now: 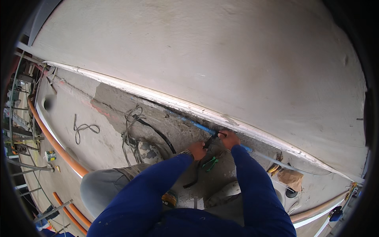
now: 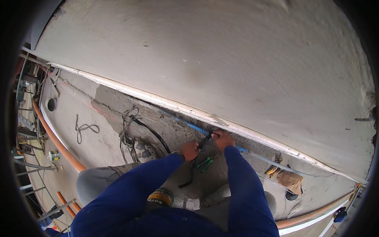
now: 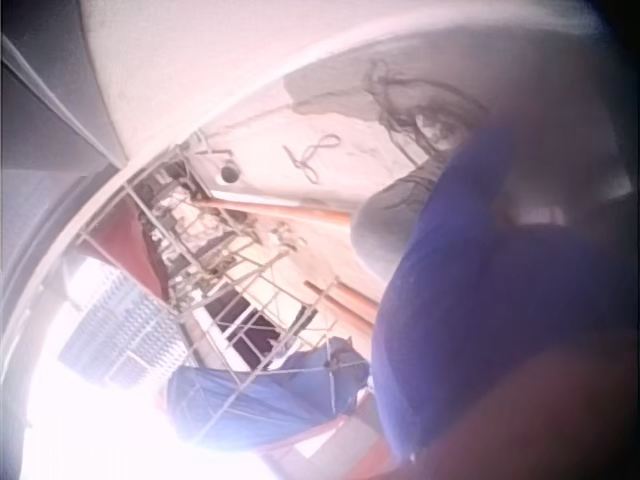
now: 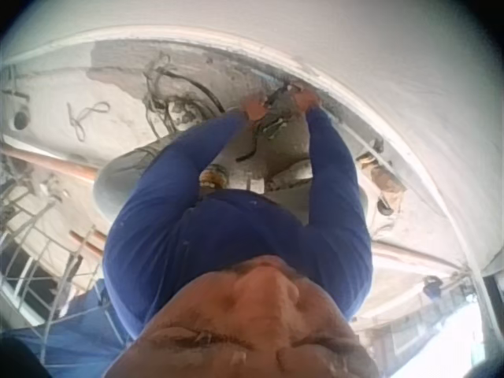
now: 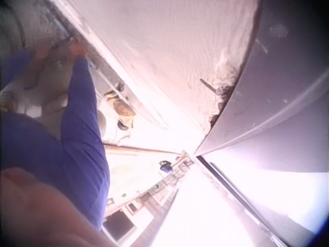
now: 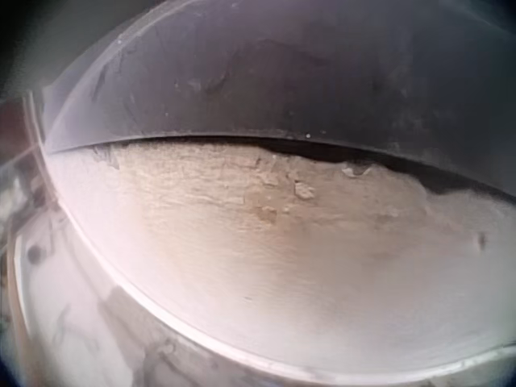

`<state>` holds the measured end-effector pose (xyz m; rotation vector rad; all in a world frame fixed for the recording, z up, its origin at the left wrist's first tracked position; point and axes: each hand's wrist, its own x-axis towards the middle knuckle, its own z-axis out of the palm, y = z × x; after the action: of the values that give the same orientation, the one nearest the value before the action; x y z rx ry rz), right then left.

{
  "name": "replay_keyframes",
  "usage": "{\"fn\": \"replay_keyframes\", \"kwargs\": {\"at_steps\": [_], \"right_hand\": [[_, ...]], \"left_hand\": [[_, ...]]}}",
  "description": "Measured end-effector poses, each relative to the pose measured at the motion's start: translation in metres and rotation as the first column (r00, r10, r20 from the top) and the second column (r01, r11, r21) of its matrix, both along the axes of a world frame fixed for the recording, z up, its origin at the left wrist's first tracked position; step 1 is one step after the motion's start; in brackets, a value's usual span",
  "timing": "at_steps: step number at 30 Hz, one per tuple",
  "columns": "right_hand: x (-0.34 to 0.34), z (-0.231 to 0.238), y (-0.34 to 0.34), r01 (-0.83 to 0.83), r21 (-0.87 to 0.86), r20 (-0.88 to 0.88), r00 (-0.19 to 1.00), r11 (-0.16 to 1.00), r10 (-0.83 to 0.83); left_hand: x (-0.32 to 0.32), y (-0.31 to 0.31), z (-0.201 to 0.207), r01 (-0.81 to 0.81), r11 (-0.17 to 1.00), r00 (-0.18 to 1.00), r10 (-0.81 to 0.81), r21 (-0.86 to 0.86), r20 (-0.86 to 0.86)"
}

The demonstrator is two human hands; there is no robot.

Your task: The person kneels on the floor and uses a black strap to secure a blue pipe to the wall. They repeatedly wrap the strap around the pipe and wall, then pull it tight to fasten it in place.

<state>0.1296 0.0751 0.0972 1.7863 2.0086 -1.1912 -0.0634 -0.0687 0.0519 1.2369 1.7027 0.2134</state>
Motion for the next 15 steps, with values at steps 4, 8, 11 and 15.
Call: {"fn": "replay_keyframes", "kwargs": {"at_steps": [4, 8, 11, 15], "right_hand": [[-0.004, -0.002, -0.001, -0.002, 0.019, -0.046, 0.999, 1.0, 0.003], [-0.008, 0.008, 0.001, 0.021, -0.028, -0.018, 1.0, 0.999, -0.022], [-0.002, 0.002, 0.002, 0.009, -0.018, -0.008, 1.0, 1.0, -0.009], [-0.002, 0.003, 0.003, -0.004, -0.008, -0.002, 1.0, 1.0, 0.004]], "left_hand": [[0.033, 0.03, -0.046, -0.435, 0.864, 0.9, 0.423, 0.253, 0.104], [0.052, 0.043, -0.045, -0.753, 0.621, 0.466, 0.737, -0.22, 0.489], [0.057, 0.048, -0.037, -0.756, 0.568, 0.351, 0.772, -0.326, 0.531], [0.06, 0.051, -0.028, -0.731, 0.522, 0.204, 0.783, -0.441, 0.588]]}}
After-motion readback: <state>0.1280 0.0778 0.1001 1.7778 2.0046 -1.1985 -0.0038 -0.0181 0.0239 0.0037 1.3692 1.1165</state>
